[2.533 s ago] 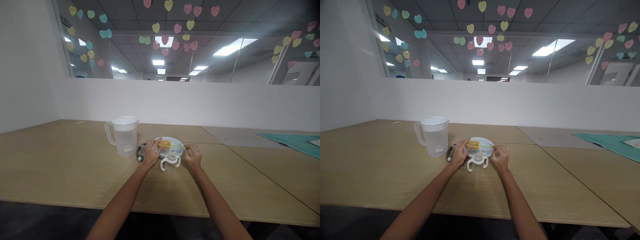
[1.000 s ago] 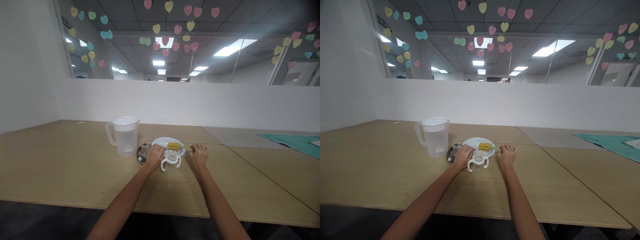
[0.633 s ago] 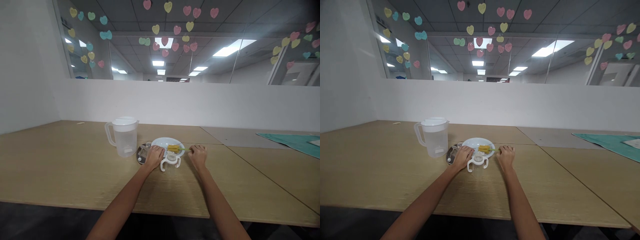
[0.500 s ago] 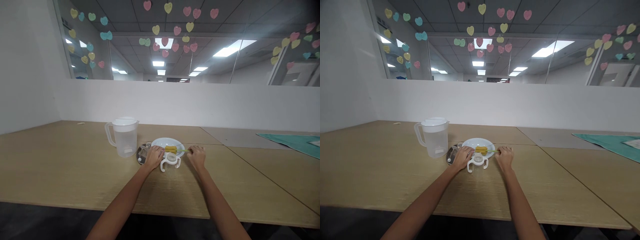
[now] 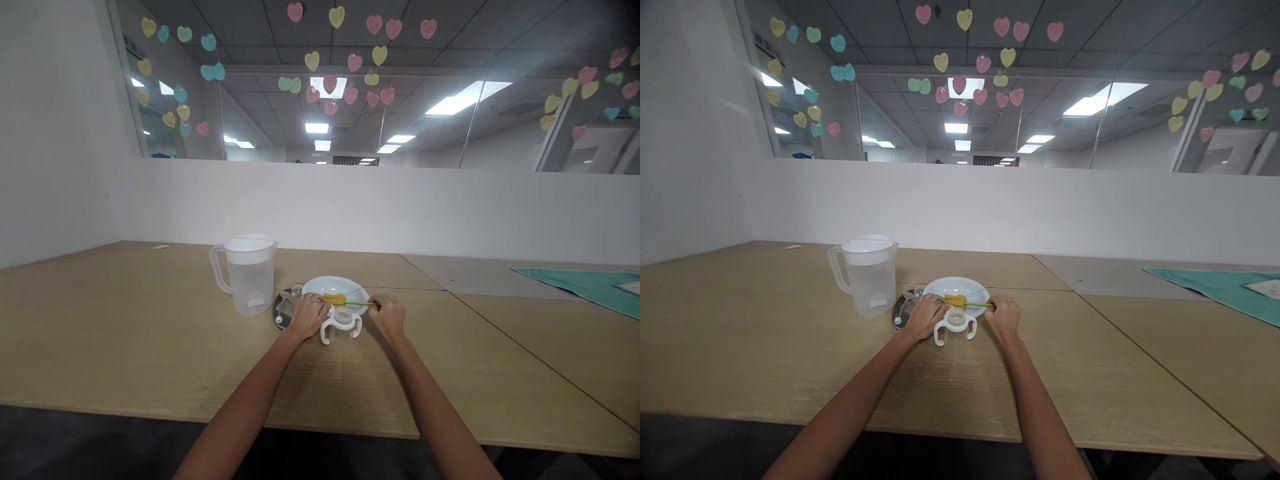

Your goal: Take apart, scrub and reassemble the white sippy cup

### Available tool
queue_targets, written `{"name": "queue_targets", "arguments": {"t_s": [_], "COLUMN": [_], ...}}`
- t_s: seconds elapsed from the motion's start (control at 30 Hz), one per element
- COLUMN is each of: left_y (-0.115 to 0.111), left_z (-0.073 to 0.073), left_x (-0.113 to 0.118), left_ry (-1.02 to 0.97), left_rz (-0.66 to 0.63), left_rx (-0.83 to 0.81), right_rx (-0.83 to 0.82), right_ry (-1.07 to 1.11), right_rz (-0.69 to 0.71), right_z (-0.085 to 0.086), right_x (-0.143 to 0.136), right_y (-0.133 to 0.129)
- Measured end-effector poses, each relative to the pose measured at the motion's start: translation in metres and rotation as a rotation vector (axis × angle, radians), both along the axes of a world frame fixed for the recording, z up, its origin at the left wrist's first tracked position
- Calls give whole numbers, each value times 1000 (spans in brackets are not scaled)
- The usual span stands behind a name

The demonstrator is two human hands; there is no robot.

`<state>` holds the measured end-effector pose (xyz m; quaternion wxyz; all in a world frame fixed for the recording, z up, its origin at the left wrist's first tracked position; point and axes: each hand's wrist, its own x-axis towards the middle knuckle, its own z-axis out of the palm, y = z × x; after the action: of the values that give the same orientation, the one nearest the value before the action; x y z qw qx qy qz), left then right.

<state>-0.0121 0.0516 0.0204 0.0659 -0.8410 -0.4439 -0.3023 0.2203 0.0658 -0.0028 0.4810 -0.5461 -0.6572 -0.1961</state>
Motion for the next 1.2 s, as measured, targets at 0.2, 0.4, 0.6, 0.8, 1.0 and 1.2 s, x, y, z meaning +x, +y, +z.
{"name": "queue_targets", "arguments": {"t_s": [0.2,0.4,0.6,0.8,1.0,1.2], "left_y": [1,0,5,13,7,1], "left_z": [0,0,-3,-3,0,3], "left_x": [0,0,-1,-3,5,10], "left_ry": [-6,-171,-365,-666,-932,-864], "left_rz": [2,4,24,15,-144,-150], "left_rx": [7,-3,46,79,-131,-190], "right_rx": [26,96,120,91,19,3], "right_ry": [43,9,-15,216,331,445], "right_rz": [-45,-97,-122,-93,30,7], "right_z": [-1,2,3,3,6,9], "right_x": [-1,4,5,4,-4,-5], "right_y": [-2,-3,-3,-3,-9,-11]}}
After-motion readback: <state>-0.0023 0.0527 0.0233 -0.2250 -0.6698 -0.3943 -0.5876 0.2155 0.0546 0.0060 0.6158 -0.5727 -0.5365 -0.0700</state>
